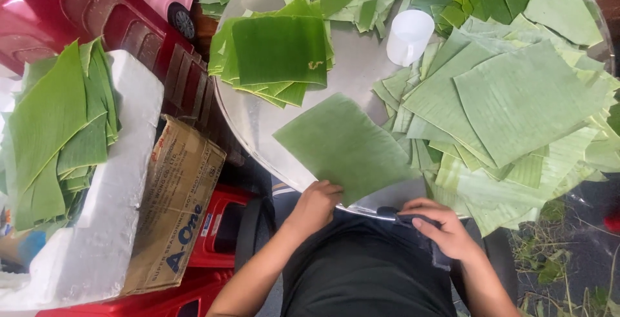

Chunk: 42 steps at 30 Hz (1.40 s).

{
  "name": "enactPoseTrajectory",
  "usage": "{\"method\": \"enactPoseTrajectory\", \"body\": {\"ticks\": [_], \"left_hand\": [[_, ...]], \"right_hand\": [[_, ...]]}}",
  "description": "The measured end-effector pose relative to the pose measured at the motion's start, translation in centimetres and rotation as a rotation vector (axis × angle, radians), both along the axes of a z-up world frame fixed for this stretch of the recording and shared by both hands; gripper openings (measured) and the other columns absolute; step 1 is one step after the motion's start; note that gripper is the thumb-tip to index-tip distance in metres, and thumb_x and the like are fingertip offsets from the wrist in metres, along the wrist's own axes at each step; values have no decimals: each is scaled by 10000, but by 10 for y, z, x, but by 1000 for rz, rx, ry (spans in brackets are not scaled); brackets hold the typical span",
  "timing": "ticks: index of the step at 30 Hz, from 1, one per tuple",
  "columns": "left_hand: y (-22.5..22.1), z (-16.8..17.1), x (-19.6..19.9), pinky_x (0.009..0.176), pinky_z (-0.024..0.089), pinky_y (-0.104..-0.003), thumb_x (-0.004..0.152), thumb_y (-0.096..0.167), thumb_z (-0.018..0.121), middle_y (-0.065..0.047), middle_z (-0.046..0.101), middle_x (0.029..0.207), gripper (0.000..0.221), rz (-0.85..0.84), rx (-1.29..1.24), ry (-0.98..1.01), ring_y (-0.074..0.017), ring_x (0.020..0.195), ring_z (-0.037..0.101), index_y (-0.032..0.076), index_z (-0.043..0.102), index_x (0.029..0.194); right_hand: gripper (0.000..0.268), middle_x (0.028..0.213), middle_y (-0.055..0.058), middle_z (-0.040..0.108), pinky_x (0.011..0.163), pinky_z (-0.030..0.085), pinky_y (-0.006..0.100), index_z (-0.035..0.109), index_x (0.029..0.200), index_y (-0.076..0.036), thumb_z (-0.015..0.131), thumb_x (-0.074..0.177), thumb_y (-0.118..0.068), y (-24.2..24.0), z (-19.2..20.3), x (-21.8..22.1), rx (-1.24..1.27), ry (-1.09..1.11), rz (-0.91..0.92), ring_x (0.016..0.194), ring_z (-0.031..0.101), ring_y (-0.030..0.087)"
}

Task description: Cleaning and wiping individual banana leaves with a cloth before stacking them.

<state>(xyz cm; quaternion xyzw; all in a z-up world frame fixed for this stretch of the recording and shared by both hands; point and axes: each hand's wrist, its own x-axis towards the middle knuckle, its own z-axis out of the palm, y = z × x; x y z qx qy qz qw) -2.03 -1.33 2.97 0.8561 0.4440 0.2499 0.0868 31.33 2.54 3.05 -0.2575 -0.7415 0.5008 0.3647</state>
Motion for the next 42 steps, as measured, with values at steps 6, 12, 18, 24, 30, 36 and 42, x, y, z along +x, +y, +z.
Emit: {"method": "enactPoseTrajectory", "body": {"ticks": [6, 12, 18, 24, 30, 36, 42], "left_hand": [[-6, 3, 16, 658, 394, -393, 718, -6, 649, -80, 563, 797, 66, 72, 122, 222, -292, 758, 500, 46, 612, 735], [-17, 5, 28, 699, 413, -420, 640, -16, 601, -141, 509, 746, 59, 62, 290, 246, -330, 686, 444, 13, 589, 690], [-16, -18, 23, 796, 463, -415, 531, 22, 686, -202, 680, 1067, 288, 90, 274, 416, -342, 886, 576, 1, 722, 816], [1, -18, 11, 700, 389, -406, 763, 48, 675, -11, 569, 747, 99, 57, 159, 234, -268, 747, 501, 131, 654, 713], [-3, -14, 19, 717, 411, -419, 550, -15, 650, -69, 550, 755, 144, 88, 261, 252, -303, 709, 478, 74, 588, 645], [5, 72, 26, 643, 472, -383, 637, -126, 544, -152, 691, 881, 218, 203, 309, 153, -264, 751, 585, 8, 627, 786], [27, 227, 9, 849, 600, -396, 963, -38, 596, -153, 712, 955, 78, 201, 398, -349, -301, 879, 696, -27, 671, 944]], "right_hand": [[274, 1063, 122, 764, 943, 536, 374, 814, 1100, -73, 618, 978, -220, -10, 1, -6, 13, -22, 25, 1011, 732, 247], [267, 1086, 117, 750, 946, 525, 365, 813, 1102, -72, 625, 979, -217, -11, -1, -9, 5, -23, 18, 1008, 730, 238], [262, 1093, 130, 765, 961, 547, 368, 805, 1103, -53, 631, 971, -198, -8, -6, -6, 1, -4, -9, 1028, 741, 244], [260, 1113, 118, 770, 972, 553, 375, 810, 1116, -77, 634, 968, -199, -8, -11, -4, 3, -25, -25, 1046, 744, 243], [264, 1097, 113, 769, 960, 546, 367, 807, 1122, -76, 628, 972, -199, -7, -8, -4, -1, -19, -19, 1033, 739, 237], [260, 1125, 127, 773, 984, 541, 378, 803, 1136, -69, 646, 958, -176, -4, -5, 4, 7, 0, -44, 1070, 735, 245], [262, 1126, 139, 749, 945, 596, 381, 791, 1139, -49, 625, 971, -163, -7, 16, 14, 14, 73, -57, 1035, 738, 260]]}}
